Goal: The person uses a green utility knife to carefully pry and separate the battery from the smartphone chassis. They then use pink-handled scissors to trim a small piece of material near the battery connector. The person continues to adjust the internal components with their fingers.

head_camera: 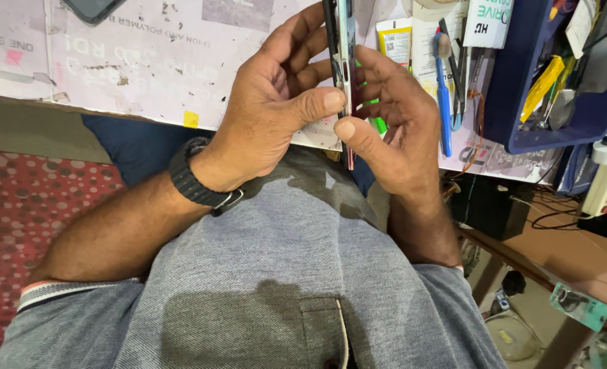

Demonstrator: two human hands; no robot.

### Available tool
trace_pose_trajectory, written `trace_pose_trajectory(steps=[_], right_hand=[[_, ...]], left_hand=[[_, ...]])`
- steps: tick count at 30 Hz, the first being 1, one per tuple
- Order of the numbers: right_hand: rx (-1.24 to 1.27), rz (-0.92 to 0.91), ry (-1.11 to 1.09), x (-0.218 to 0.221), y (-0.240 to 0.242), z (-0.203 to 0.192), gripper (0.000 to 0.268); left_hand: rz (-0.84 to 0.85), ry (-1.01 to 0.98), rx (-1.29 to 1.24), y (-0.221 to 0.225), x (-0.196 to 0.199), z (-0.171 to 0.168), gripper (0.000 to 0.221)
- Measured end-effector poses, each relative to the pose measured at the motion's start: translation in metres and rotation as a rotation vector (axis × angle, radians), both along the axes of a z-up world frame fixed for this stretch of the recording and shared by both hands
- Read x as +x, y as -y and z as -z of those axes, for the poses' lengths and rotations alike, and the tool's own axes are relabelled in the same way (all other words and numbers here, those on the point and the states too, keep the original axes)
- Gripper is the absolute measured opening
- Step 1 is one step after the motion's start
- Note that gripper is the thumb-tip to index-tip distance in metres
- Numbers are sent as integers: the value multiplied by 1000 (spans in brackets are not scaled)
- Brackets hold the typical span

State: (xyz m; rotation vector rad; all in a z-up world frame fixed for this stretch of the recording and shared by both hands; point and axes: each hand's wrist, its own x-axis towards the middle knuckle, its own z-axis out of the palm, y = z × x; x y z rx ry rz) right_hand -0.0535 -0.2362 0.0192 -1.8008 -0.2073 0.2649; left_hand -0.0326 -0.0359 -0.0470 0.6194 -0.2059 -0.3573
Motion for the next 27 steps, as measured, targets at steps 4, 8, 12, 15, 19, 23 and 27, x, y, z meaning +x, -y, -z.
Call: trace_pose_trajectory(steps=[4, 8, 12, 15, 19, 23, 27], right_hand=[[-15, 0, 27, 2, 0, 1, 68], [-23, -2, 41, 2, 1, 1, 69], [-24, -11, 45, 2, 3, 0, 70], [-25, -7, 44, 0, 4, -2, 70], [15, 16, 34, 2, 7, -4, 69], [20, 61, 42, 3, 10, -6, 69], [26, 48, 29, 1, 9, -8, 71]], left_hand=[[-8, 13, 20, 1, 1, 1, 77], [-4, -11, 10, 1, 1, 0, 81], [-3, 6, 31, 0, 2, 1, 81], [1, 4, 49, 0, 2, 1, 82], [2, 1, 57, 0, 1, 2, 83], [-26, 35, 85, 0, 0, 3, 82], [-59, 100, 155, -3, 1, 3, 82]])
